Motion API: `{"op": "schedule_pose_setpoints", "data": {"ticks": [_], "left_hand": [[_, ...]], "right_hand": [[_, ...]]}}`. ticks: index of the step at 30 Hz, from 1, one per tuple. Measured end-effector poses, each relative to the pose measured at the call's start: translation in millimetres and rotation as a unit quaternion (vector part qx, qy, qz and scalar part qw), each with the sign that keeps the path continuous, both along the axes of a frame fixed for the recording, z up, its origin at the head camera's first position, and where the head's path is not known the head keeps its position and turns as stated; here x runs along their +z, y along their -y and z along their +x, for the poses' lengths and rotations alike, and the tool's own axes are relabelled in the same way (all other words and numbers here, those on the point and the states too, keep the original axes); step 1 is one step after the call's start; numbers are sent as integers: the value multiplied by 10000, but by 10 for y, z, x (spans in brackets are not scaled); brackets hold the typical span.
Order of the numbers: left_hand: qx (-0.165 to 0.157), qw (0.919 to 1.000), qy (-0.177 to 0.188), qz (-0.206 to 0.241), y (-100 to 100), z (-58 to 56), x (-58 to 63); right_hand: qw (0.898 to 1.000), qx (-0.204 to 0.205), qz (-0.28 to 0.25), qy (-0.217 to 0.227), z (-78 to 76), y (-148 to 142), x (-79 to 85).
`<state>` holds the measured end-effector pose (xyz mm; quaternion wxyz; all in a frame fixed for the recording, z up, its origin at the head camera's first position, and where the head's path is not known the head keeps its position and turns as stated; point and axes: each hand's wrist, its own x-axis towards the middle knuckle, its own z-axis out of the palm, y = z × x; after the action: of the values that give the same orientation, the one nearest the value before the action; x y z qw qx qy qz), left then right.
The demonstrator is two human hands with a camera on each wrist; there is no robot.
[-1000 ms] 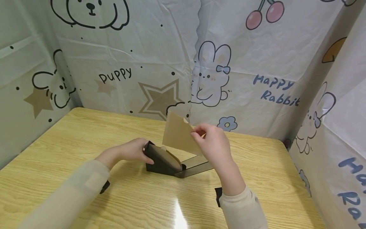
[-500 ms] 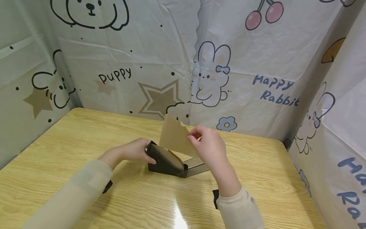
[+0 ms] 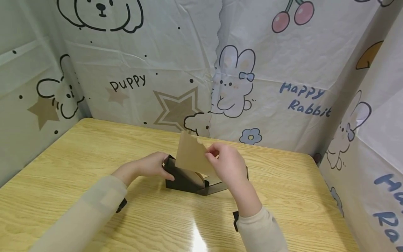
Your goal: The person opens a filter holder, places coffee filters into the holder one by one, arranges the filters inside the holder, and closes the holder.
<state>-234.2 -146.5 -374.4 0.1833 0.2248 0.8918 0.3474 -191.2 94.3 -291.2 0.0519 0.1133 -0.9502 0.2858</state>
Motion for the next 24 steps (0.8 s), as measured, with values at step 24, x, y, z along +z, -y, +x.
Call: {"op": "schedule_pose_setpoints", "data": {"ticks": [24], "left_hand": [[74, 9999, 83, -22, 12, -16, -18]], "right_hand": [[9994, 61, 278, 221, -48, 160, -297]]}}
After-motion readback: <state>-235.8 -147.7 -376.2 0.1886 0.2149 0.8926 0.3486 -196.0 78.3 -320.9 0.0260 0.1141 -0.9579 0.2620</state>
